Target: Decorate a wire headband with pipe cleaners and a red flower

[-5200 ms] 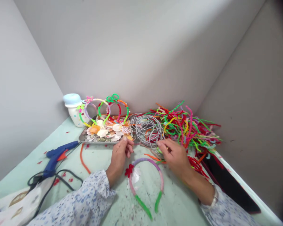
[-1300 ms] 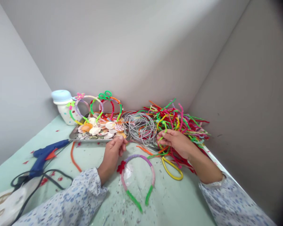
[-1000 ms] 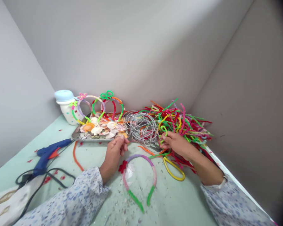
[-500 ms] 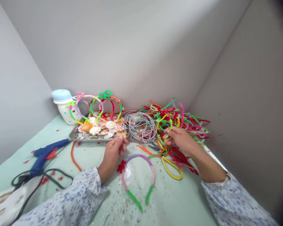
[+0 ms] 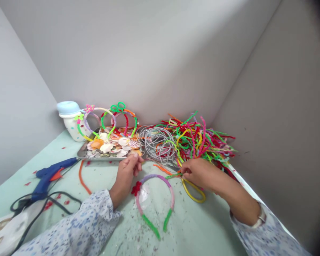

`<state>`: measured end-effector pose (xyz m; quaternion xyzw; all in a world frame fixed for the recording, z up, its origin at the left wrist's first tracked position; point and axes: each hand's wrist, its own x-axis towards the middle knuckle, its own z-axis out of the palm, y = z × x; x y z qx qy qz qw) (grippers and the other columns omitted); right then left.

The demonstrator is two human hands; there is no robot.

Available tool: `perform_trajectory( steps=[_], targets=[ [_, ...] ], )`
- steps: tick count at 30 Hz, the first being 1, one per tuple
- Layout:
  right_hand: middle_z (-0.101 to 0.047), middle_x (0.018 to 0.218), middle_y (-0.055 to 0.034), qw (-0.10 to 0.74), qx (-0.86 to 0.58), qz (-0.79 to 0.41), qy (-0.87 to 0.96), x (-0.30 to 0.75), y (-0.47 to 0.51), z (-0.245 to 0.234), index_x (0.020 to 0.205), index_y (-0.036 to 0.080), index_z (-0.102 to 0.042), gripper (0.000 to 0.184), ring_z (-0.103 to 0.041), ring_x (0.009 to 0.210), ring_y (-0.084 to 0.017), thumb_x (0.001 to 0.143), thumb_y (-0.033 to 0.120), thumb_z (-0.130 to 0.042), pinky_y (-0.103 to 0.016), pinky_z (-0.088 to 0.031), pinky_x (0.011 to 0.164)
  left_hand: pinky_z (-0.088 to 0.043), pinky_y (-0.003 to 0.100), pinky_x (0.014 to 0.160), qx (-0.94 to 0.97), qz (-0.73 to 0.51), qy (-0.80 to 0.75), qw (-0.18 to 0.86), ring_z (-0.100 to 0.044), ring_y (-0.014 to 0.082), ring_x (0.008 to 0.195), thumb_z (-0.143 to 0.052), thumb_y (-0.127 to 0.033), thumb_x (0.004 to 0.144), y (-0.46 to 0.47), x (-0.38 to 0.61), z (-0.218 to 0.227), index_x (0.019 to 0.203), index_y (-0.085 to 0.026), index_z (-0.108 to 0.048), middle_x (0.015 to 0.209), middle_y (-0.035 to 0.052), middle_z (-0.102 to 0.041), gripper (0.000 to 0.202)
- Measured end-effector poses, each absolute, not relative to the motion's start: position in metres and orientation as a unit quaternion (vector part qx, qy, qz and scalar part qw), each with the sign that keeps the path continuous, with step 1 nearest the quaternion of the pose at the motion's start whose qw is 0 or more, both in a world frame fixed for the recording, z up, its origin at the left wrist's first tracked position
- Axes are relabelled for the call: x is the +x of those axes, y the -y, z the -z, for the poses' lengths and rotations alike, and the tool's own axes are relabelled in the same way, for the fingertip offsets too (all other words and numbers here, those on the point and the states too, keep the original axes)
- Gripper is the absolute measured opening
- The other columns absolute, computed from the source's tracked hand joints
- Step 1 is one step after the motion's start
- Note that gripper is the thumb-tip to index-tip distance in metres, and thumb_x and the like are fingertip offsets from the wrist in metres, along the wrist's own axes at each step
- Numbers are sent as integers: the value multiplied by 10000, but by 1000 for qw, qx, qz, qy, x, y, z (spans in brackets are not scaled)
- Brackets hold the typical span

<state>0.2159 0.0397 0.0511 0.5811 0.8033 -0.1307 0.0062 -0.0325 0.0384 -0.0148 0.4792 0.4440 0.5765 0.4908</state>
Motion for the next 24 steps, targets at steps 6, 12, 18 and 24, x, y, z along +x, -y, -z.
perform_trajectory(
  steps=[6, 12, 18, 24],
  targets=[
    [-679, 872, -54, 25, 592, 54, -804, 206, -39, -45, 853, 236, -693, 167, -614, 775, -193, 746, 180, -577, -250, -305, 559, -284, 171, 427, 482, -578, -443, 487, -376, 62, 460, -484, -449, 871, -38, -32, 14, 741, -146, -610, 546, -19, -505, 353],
    [-613, 805, -43, -18, 544, 62, -837, 216, -48, -36, 749, 183, -639, 188, -525, 651, -127, 798, 113, -472, -239, -278, 546, -282, 173, 431, 478, -577, -443, 492, -377, 63, 461, -479, -454, 873, -38, -33, 14, 744, -148, -610, 550, -20, -507, 357],
    [-603, 830, -27, -29, 545, 110, -831, 224, -50, -39, 815, 213, -657, 86, -532, 699, -140, 767, 205, -587, -232, -284, 563, -284, 173, 435, 480, -577, -441, 492, -377, 65, 462, -476, -450, 875, -39, -33, 16, 743, -151, -610, 546, -20, -507, 353],
    [-584, 797, -27, -9, 547, 104, -831, 222, -52, -33, 729, 203, -641, 73, -528, 697, -137, 774, 214, -585, -235, -268, 550, -288, 175, 436, 484, -575, -443, 489, -383, 67, 468, -472, -455, 876, -38, -33, 15, 750, -150, -609, 555, -19, -506, 358]
  ],
)
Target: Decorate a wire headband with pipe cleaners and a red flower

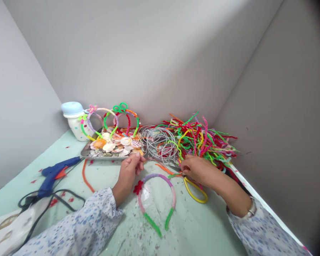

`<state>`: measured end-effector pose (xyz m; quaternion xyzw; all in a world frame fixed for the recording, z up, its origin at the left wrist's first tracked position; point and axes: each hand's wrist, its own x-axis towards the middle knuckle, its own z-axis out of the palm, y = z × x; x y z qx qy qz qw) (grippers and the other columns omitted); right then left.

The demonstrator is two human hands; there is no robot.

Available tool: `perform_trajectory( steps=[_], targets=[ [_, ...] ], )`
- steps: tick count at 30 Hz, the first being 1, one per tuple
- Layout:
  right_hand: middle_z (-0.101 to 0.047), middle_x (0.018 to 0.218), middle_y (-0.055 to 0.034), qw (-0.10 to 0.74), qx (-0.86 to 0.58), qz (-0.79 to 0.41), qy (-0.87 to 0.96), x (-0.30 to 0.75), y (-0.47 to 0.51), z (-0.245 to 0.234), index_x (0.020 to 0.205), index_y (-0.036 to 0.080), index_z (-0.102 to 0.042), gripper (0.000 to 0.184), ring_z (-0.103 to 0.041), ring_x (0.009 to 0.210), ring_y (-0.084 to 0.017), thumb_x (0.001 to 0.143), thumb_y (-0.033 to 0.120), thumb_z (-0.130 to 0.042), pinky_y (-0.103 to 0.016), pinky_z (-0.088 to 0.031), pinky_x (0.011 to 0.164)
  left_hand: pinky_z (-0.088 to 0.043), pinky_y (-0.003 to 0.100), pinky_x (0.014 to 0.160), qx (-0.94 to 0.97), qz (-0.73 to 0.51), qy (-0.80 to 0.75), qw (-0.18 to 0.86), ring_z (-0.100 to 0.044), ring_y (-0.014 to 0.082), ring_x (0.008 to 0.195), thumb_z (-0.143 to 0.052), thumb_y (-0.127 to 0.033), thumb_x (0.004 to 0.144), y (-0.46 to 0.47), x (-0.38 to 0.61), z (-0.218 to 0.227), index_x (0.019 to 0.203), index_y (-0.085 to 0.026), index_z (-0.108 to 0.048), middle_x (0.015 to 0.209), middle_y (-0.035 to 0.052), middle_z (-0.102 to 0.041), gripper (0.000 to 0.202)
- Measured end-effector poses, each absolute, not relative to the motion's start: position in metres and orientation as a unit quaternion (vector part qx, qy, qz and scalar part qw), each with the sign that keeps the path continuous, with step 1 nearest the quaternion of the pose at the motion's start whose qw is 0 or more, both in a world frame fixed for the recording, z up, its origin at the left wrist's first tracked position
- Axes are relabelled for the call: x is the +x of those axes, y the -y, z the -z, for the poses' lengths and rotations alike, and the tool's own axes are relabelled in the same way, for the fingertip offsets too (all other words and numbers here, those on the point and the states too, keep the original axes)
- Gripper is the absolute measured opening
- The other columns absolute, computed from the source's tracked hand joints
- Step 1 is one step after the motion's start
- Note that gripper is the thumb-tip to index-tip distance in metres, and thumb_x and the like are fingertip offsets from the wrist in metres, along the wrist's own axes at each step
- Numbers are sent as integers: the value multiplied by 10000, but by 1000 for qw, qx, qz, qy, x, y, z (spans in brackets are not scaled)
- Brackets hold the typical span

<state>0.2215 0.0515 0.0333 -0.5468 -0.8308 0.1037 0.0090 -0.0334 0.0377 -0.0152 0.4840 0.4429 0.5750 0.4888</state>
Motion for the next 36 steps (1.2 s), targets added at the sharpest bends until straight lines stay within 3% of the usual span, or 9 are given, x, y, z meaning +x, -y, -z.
perform_trajectory(
  steps=[11, 16, 21, 26, 29, 33, 36],
  targets=[
    [-609, 783, -26, -29, -585, -60, 808, 223, -49, -34, 721, 214, -640, 92, -508, 633, -144, 697, 163, -567, -253, -223, 504, -287, 180, 437, 481, -575, -445, 490, -384, 70, 470, -473, -459, 873, -38, -32, 15, 743, -150, -608, 558, -17, -504, 362],
    [-613, 727, -20, -14, -546, -125, 828, 226, -49, -40, 671, 194, -633, 123, -507, 605, -128, 722, 147, -531, -242, -262, 513, -289, 183, 436, 482, -573, -444, 492, -385, 73, 468, -476, -465, 868, -38, -32, 15, 746, -151, -608, 558, -18, -505, 362],
    [-601, 688, 10, 98, -496, -229, 832, 228, -44, -64, 770, 194, -625, 127, -502, 614, -122, 806, 261, -524, -228, -321, 541, -285, 186, 431, 477, -578, -444, 492, -386, 75, 461, -492, -472, 853, -38, -32, 14, 737, -153, -612, 553, -20, -503, 360],
    [-536, 613, 34, 271, -505, -297, 764, 234, -42, -80, 792, 193, -603, 169, -444, 529, -103, 820, 348, -540, -224, -323, 492, -288, 190, 429, 475, -577, -447, 492, -394, 78, 456, -503, -475, 841, -37, -31, 13, 733, -157, -615, 552, -19, -514, 354],
    [-528, 580, 37, 370, -495, -397, 679, 238, -43, -83, 808, 194, -577, 186, -430, 474, -90, 813, 379, -579, -207, -319, 440, -280, 194, 418, 475, -579, -447, 490, -386, 78, 442, -512, -466, 836, -37, -31, 12, 733, -157, -615, 542, -21, -511, 342],
    [-551, 660, 31, 499, -427, -531, 536, 242, -46, -88, 785, 193, -560, 183, -436, 455, -59, 758, 342, -661, -168, -296, 375, -279, 186, 422, 480, -579, -444, 487, -378, 71, 446, -503, -446, 853, -37, -31, 13, 732, -153, -613, 542, -21, -507, 336],
    [-544, 674, 37, 546, -374, -608, 439, 242, -49, -88, 794, 191, -572, 143, -402, 432, -40, 733, 277, -668, -151, -297, 351, -282, 180, 428, 482, -578, -444, 486, -372, 66, 452, -511, -433, 856, -37, -31, 13, 732, -150, -610, 541, -22, -503, 325]
  ],
)
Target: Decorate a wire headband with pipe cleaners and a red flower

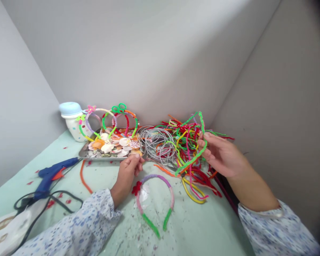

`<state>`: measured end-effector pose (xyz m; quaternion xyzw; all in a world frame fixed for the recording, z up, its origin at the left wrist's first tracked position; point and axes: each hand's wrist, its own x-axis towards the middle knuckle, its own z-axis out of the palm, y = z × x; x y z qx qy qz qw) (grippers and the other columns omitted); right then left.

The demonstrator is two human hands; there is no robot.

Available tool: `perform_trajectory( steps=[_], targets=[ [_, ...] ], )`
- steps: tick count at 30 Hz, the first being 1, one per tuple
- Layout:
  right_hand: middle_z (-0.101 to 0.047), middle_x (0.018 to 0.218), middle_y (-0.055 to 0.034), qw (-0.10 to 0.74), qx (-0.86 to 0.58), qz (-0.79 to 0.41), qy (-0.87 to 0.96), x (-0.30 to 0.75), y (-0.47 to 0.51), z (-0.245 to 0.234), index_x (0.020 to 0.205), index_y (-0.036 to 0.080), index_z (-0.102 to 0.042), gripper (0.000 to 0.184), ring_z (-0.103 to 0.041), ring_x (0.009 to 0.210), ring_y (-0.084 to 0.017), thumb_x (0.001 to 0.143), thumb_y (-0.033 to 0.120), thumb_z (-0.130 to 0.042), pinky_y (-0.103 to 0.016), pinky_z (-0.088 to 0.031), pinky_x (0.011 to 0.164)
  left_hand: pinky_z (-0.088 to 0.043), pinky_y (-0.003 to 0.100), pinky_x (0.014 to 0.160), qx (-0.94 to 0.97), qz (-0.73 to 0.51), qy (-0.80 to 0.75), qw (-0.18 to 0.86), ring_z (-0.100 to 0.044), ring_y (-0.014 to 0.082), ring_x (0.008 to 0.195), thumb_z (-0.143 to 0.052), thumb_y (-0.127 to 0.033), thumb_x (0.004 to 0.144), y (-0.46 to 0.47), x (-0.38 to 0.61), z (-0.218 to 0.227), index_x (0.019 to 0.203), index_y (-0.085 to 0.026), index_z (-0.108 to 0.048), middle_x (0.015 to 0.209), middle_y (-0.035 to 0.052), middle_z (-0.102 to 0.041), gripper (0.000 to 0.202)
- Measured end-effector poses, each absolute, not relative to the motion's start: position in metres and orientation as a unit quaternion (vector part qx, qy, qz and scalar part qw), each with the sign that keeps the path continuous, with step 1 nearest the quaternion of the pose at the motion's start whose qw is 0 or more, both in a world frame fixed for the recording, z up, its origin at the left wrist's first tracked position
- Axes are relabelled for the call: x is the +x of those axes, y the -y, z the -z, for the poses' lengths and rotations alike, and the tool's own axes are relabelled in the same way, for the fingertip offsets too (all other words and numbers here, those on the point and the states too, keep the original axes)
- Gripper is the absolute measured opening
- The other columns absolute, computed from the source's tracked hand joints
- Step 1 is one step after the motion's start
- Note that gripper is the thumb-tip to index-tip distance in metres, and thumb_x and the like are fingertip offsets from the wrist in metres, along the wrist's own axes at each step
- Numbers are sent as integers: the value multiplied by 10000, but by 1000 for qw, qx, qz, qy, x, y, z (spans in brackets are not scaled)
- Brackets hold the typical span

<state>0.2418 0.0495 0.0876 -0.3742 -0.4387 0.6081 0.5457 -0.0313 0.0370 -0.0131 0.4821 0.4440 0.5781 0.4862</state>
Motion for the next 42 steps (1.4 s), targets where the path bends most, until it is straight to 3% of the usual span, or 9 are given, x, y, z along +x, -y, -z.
perform_trajectory(
  steps=[3, 8, 11, 13, 15, 24, 29, 33, 42],
  targets=[
    [-520, 619, 45, 503, -367, -674, 396, 235, -51, -79, 817, 182, -583, 124, -329, 385, -35, 750, 272, -637, -148, -255, 318, -276, 181, 425, 488, -575, -446, 482, -363, 64, 451, -528, -422, 848, -38, -31, 14, 732, -147, -607, 539, -24, -500, 309],
    [-494, 520, 55, 333, -382, -704, 498, 207, -46, -46, 730, 163, -561, 168, -244, 355, -30, 804, 307, -605, -168, -134, 323, -273, 192, 426, 501, -570, -454, 467, -364, 77, 458, -565, -413, 819, -35, -29, 10, 763, -157, -613, 562, -28, -503, 266],
    [-494, 519, 46, 289, -392, -678, 551, 192, -41, -30, 664, 163, -547, 192, -344, 434, -60, 813, 277, -584, -184, -241, 402, -324, 206, 460, 535, -565, -462, 425, -405, 93, 496, -570, -382, 820, -26, -25, 2, 916, -184, -635, 663, -16, -546, 230],
    [-497, 515, 44, 271, -388, -672, 570, 187, -38, -25, 656, 160, -561, 184, -384, 476, -74, 815, 253, -571, -201, -295, 471, -388, 224, 543, 580, -572, -461, 353, -482, 119, 613, -566, -332, 829, -19, -21, -3, 994, -208, -645, 853, 28, -607, 221],
    [-493, 502, 49, 269, -375, -677, 574, 184, -37, -21, 662, 160, -568, 172, -384, 479, -79, 811, 245, -566, -213, -300, 503, -417, 247, 632, 635, -555, -451, 290, -529, 156, 750, -560, -277, 835, -13, -17, -5, 1037, -229, -657, 954, 56, -600, 229],
    [-500, 487, 50, 309, -275, -763, 497, 187, -47, 5, 701, 162, -533, 143, -404, 427, -76, 761, 279, -591, -206, -262, 448, -420, 263, 683, 702, -513, -456, 190, -535, 171, 816, -535, -191, 839, -11, -14, 0, 924, -234, -676, 945, 60, -581, 170],
    [-529, 549, 25, 348, -257, -797, 422, 187, -50, 12, 648, 189, -449, 177, -448, 465, -97, 710, 276, -591, -206, -292, 429, -410, 256, 689, 619, -575, -471, 252, -537, 159, 753, -513, -265, 858, -12, -16, -8, 919, -209, -638, 860, 35, -613, 150],
    [-451, 497, 43, 370, -246, -807, 389, 187, -50, 13, 616, 196, -417, 205, -387, 444, -93, 701, 291, -577, -207, -262, 410, -387, 232, 563, 551, -584, -478, 355, -475, 123, 574, -496, -348, 859, -23, -21, -7, 900, -190, -636, 690, -9, -573, 214],
    [-443, 451, 45, 373, -237, -806, 394, 184, -46, 11, 611, 201, -399, 210, -365, 416, -93, 704, 289, -566, -209, -248, 410, -410, 268, 698, 722, -465, -428, 281, -553, 170, 746, -505, -298, 872, -22, -8, -25, 875, -202, -704, 761, 33, -615, 221]
  ],
)
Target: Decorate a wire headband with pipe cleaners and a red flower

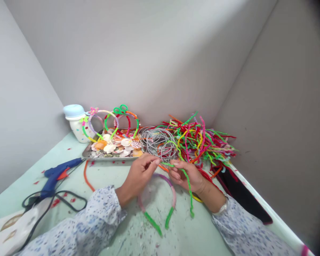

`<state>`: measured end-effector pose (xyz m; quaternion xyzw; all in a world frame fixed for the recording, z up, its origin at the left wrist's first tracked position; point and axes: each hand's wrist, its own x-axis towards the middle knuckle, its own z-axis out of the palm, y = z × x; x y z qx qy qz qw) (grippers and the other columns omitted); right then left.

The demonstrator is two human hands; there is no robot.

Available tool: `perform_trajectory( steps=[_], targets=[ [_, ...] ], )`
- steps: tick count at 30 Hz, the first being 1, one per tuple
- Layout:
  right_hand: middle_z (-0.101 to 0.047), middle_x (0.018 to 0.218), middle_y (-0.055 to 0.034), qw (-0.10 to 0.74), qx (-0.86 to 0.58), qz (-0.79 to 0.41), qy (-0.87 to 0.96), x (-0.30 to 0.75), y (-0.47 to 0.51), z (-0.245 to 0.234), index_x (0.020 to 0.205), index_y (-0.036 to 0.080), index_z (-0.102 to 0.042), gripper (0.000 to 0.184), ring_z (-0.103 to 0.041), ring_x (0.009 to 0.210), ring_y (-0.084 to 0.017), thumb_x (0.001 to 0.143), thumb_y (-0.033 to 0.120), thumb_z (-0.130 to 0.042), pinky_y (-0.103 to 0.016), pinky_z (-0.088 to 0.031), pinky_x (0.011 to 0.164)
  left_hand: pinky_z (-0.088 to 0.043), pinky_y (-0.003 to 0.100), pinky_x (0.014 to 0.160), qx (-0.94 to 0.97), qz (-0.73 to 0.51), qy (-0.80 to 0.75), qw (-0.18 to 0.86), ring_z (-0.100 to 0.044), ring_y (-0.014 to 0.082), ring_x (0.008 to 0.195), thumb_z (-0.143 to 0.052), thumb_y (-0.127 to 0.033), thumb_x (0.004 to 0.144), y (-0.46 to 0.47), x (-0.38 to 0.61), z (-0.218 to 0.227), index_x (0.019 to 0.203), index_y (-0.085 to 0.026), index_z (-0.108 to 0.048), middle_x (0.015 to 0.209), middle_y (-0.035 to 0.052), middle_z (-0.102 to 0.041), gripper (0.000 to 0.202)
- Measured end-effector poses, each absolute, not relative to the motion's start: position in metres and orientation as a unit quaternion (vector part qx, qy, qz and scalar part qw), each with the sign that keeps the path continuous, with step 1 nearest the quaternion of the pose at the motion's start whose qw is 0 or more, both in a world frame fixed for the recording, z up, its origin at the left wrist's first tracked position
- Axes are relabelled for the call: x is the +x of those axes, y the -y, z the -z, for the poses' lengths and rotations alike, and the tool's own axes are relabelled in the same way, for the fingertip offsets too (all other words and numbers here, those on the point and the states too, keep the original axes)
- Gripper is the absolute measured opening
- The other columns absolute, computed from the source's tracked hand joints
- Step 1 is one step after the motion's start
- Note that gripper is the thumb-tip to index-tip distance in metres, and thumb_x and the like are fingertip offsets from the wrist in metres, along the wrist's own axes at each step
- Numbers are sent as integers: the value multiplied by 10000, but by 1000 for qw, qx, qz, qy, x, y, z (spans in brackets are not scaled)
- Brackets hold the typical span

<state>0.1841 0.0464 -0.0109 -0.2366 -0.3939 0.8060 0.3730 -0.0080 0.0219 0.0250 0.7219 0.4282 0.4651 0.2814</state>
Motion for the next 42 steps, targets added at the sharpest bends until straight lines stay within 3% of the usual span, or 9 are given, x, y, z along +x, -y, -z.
perform_trajectory(
  steps=[6, 16, 25, 28, 34, 38, 42],
  targets=[
    [-428, 462, 43, 397, -224, -807, 376, 188, -47, 11, 613, 193, -427, 191, -347, 423, -92, 742, 279, -538, -216, -257, 429, -421, 274, 709, 746, -467, -419, 226, -560, 170, 769, -542, -204, 842, -26, 3, -17, 973, -214, -670, 849, 45, -615, 184],
    [-496, 475, 26, 379, -198, -811, 398, 185, -49, 18, 657, 174, -500, 145, -410, 416, -91, 728, 276, -577, -201, -274, 405, -413, 283, 776, 731, -491, -442, 171, -541, 172, 882, -521, -148, 838, -22, -2, -19, 860, -201, -624, 929, 46, -594, 118],
    [-453, 507, 48, 373, -245, -757, 478, 187, -43, 11, 713, 152, -597, 195, -365, 431, -73, 753, 343, -602, -196, -262, 413, -391, 230, 546, 566, -469, -423, 531, -477, 106, 572, -473, -276, 879, 35, 40, -7, 858, -180, -520, 697, -15, -532, 109],
    [-508, 607, 41, 373, -340, -637, 583, 178, -40, 12, 822, 176, -612, 154, -410, 487, -78, 779, 325, -616, -196, -301, 451, -377, 227, 562, 589, -418, -419, 550, -465, 111, 606, -497, -273, 866, 52, 46, 6, 852, -171, -526, 673, -20, -493, 107],
    [-583, 890, -25, 332, -415, -242, 811, 162, -36, 24, 941, 203, -660, 170, -554, 720, -130, 782, 206, -600, -236, -429, 633, -375, 235, 590, 632, -392, -430, 512, -464, 118, 634, -463, -275, 885, 55, 42, 6, 845, -172, -524, 712, -5, -504, 126],
    [-620, 911, -25, 269, -449, -150, 839, 160, -36, 28, 940, 229, -670, 160, -593, 746, -138, 807, 213, -583, -235, -443, 650, -376, 244, 626, 672, -402, -420, 459, -480, 129, 665, -459, -249, 890, 54, 39, 4, 830, -175, -527, 719, 5, -527, 117],
    [-639, 860, -29, 249, -493, -122, 825, 149, -39, 27, 881, 216, -686, 136, -606, 715, -146, 821, 217, -564, -237, -440, 620, -385, 253, 714, 716, -435, -386, 387, -501, 143, 780, -482, -188, 873, 56, 38, 3, 834, -176, -538, 845, 35, -549, 70]
  ],
)
